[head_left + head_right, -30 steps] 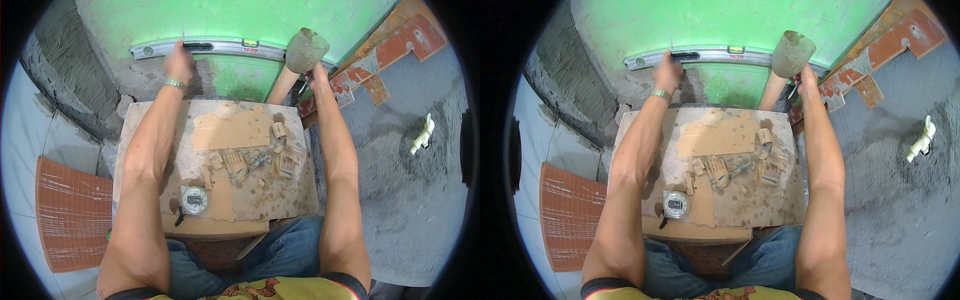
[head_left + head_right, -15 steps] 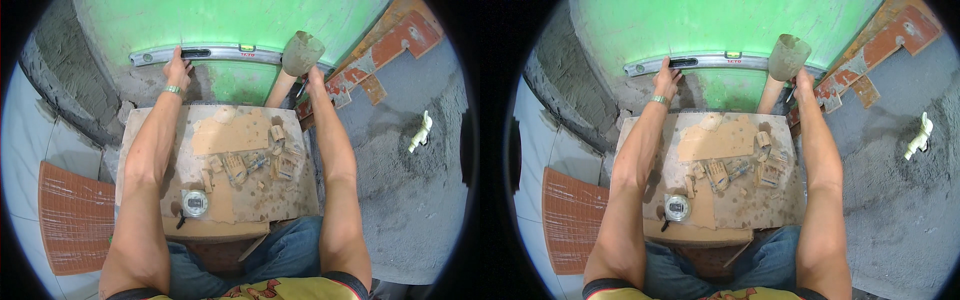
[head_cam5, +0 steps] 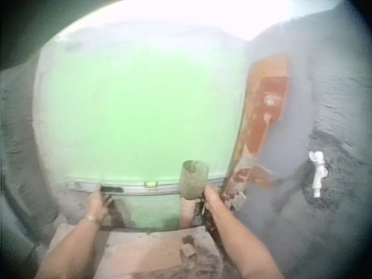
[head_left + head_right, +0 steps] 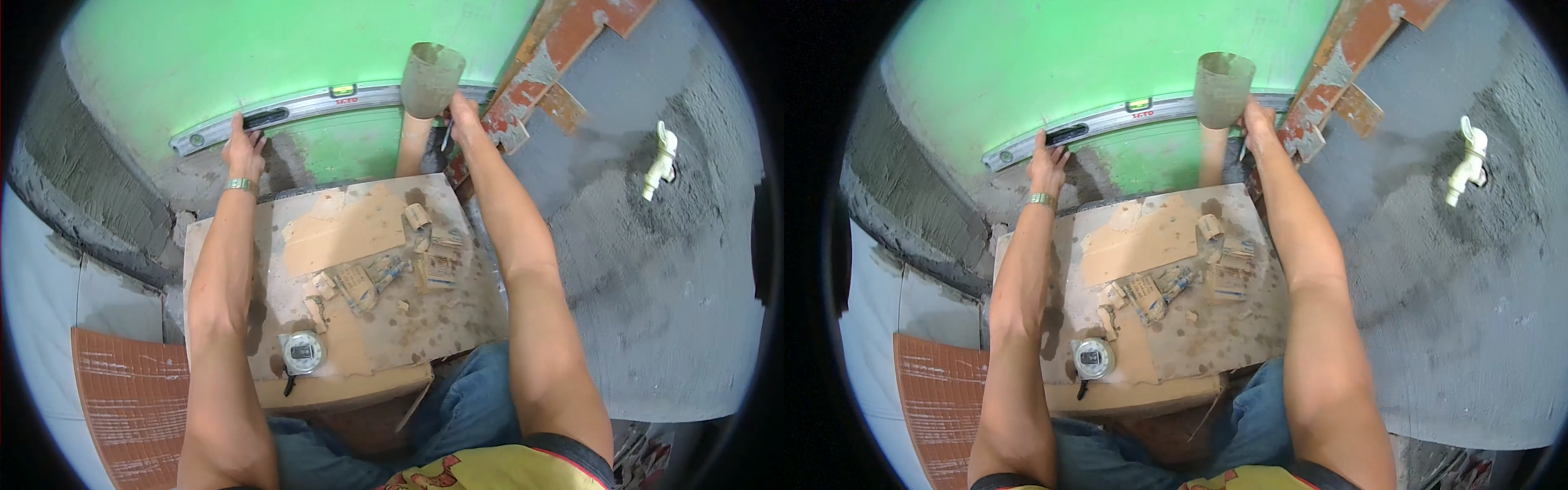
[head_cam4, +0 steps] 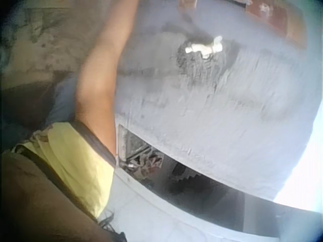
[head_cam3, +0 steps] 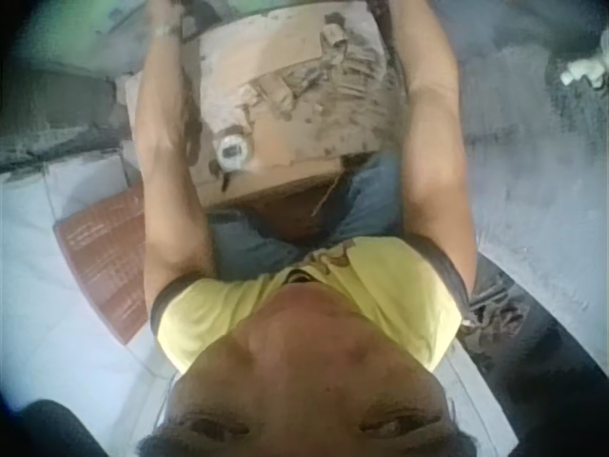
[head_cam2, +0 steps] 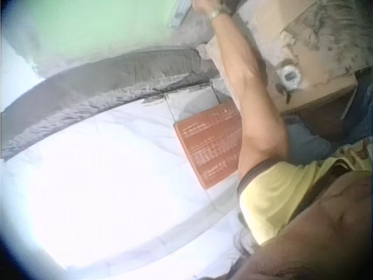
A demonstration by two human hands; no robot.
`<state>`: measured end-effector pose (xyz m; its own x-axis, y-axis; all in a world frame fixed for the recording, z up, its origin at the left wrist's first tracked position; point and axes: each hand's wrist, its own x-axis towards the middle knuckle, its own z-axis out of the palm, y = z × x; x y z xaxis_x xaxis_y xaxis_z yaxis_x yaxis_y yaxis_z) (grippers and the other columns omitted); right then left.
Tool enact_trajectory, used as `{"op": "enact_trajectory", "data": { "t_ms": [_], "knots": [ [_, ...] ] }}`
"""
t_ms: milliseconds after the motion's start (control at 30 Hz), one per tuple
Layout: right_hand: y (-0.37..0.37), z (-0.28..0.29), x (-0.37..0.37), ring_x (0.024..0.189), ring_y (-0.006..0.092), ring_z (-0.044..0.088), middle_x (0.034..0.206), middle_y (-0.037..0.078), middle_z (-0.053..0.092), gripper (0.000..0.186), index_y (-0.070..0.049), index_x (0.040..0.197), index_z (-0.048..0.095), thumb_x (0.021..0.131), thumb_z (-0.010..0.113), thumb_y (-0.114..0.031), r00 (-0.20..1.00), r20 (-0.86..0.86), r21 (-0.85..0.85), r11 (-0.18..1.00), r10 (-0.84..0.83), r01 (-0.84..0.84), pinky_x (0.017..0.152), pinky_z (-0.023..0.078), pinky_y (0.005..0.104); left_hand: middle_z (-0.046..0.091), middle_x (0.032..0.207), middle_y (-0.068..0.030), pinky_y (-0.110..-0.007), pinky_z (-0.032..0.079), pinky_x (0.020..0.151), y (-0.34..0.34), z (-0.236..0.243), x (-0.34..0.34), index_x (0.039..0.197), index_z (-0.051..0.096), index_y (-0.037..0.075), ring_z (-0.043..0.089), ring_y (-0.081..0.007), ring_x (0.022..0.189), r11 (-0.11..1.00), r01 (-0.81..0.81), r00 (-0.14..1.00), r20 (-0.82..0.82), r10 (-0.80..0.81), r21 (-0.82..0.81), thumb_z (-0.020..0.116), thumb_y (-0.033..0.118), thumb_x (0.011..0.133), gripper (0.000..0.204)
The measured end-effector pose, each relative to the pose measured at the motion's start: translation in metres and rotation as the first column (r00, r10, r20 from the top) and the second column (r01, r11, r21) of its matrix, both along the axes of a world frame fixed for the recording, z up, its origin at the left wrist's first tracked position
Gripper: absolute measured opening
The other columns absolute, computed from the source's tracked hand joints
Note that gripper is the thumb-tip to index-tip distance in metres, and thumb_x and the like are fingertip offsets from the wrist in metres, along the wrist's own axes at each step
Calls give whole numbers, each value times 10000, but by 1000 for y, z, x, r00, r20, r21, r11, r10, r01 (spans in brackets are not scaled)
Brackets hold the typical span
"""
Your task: The person uses a level, tape measure, and pencil to mark locations on a wall for plumbing installation, checking the alignment of a spirit level and a pipe segment.
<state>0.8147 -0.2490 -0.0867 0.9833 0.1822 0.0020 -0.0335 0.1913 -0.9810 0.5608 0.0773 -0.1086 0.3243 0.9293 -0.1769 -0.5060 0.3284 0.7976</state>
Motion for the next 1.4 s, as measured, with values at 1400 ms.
{"op": "enact_trajectory", "data": {
  "t_ms": [1400],
  "knots": [
    [-4,-18,27,547,124,481,651,20,567,325,-90,778,611,892,643,-394,995,6,12,994,104,-104,468,316,293,580,923,-53,-388,530,722,-15,9,-6,1006,556,43,593,-196,805,1000,14,1000,22,-15,25,758,385,846,429]
  ]
}}
